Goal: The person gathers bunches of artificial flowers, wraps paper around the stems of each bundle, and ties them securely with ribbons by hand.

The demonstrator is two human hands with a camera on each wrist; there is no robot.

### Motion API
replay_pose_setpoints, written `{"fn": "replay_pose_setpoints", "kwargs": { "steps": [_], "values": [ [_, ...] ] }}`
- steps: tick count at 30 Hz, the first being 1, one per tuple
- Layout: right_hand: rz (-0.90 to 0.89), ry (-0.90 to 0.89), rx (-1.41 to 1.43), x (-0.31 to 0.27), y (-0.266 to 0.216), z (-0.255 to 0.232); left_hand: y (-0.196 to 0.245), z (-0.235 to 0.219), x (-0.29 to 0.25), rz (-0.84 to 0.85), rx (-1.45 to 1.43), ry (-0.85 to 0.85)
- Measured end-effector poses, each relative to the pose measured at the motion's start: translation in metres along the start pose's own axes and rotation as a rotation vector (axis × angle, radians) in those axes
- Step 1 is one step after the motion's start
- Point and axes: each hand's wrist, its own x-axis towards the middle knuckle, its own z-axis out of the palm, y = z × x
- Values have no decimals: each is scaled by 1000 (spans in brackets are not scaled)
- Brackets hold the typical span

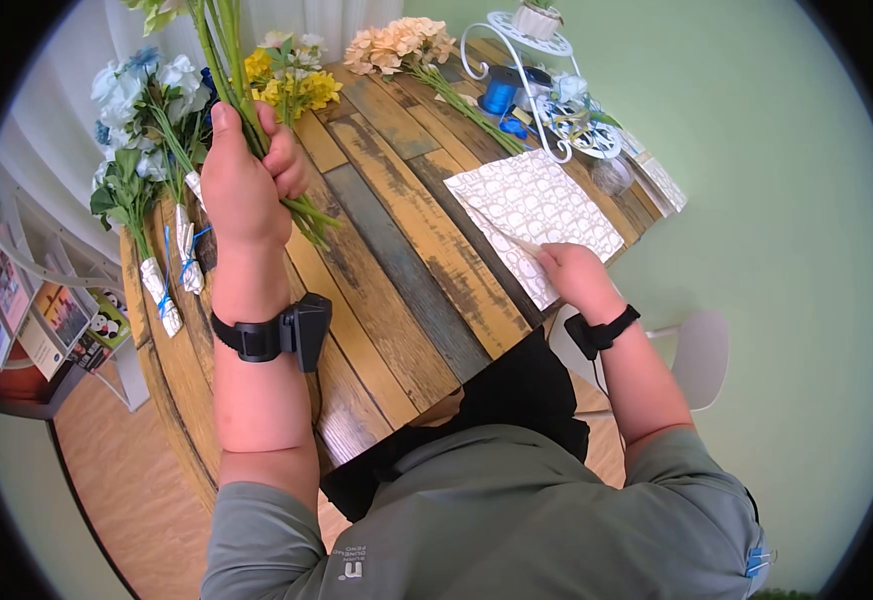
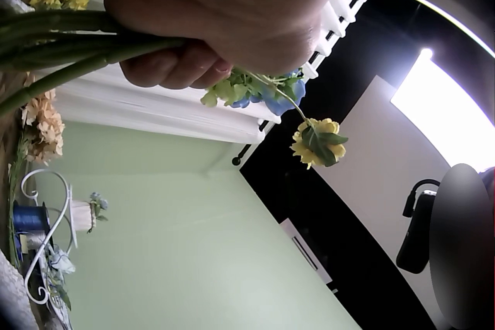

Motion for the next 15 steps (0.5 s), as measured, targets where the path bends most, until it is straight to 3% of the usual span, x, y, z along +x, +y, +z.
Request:
{"fn": "replay_pose_setpoints", "kwargs": {
  "steps": [5, 10, 15],
  "values": [
    [172, 55, 87, 12, 0, -19, 3, -1, 0, -6, -9, 11],
    [-163, 403, 43, 18, -26, -55, 3, -5, 2, -19, -35, 7],
    [-301, 277, 239, 15, -95, -86, 5, -5, 3, 15, -28, 11]
  ]
}}
